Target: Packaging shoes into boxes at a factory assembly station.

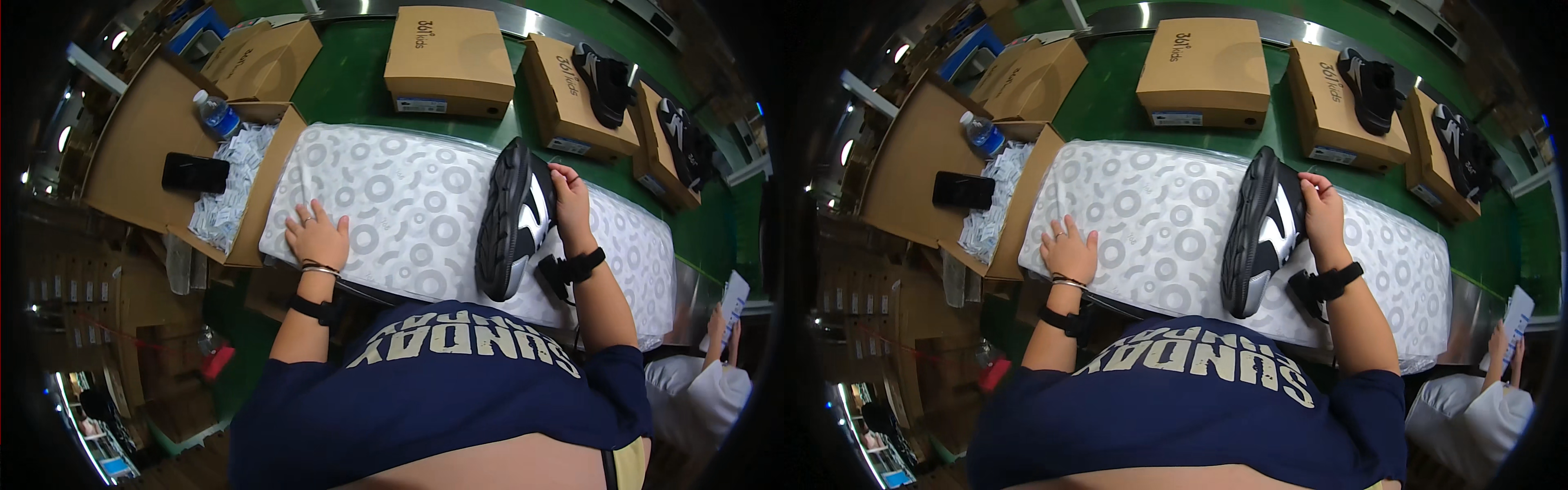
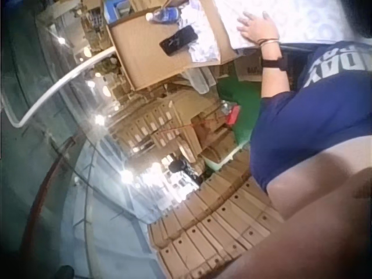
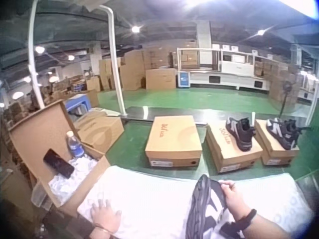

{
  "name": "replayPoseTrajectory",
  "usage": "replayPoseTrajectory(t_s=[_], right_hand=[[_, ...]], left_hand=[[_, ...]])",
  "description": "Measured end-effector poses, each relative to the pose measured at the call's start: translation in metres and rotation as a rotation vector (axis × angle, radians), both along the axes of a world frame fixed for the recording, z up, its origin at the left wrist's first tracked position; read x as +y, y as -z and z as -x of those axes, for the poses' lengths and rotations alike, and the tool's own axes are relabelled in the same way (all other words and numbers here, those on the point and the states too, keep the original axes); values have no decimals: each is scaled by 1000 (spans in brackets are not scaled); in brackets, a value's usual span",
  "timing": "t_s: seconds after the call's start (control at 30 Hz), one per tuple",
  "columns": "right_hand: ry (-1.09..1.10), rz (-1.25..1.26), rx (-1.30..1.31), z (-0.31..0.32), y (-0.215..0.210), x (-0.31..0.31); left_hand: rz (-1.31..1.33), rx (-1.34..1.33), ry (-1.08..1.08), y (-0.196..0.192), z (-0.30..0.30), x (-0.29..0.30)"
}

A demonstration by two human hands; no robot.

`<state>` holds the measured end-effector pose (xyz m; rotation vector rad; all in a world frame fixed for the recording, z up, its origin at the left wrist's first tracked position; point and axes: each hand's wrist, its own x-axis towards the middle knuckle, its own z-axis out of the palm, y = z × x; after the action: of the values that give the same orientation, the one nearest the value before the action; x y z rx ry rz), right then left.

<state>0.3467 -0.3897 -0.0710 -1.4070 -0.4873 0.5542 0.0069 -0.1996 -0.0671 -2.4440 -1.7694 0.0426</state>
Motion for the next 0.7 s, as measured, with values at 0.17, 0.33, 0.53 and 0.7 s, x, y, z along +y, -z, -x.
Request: replayPoseTrajectory(t_s=[0.17,0.33,0.53,0.7], right_hand=[[72,466,-471,7,-41,-7],[-81,67,-527,29,-110,21],[-419,158,-211,75,-134,74],[-361,53,-37,70,-134,56]], left_hand=[[86,-149,140,-16,-4,4],[130,-436,581,-88,-58,1],[51,-518,1155,-156,-118,-74],[558,-1054,641,-131,-115,-24]])
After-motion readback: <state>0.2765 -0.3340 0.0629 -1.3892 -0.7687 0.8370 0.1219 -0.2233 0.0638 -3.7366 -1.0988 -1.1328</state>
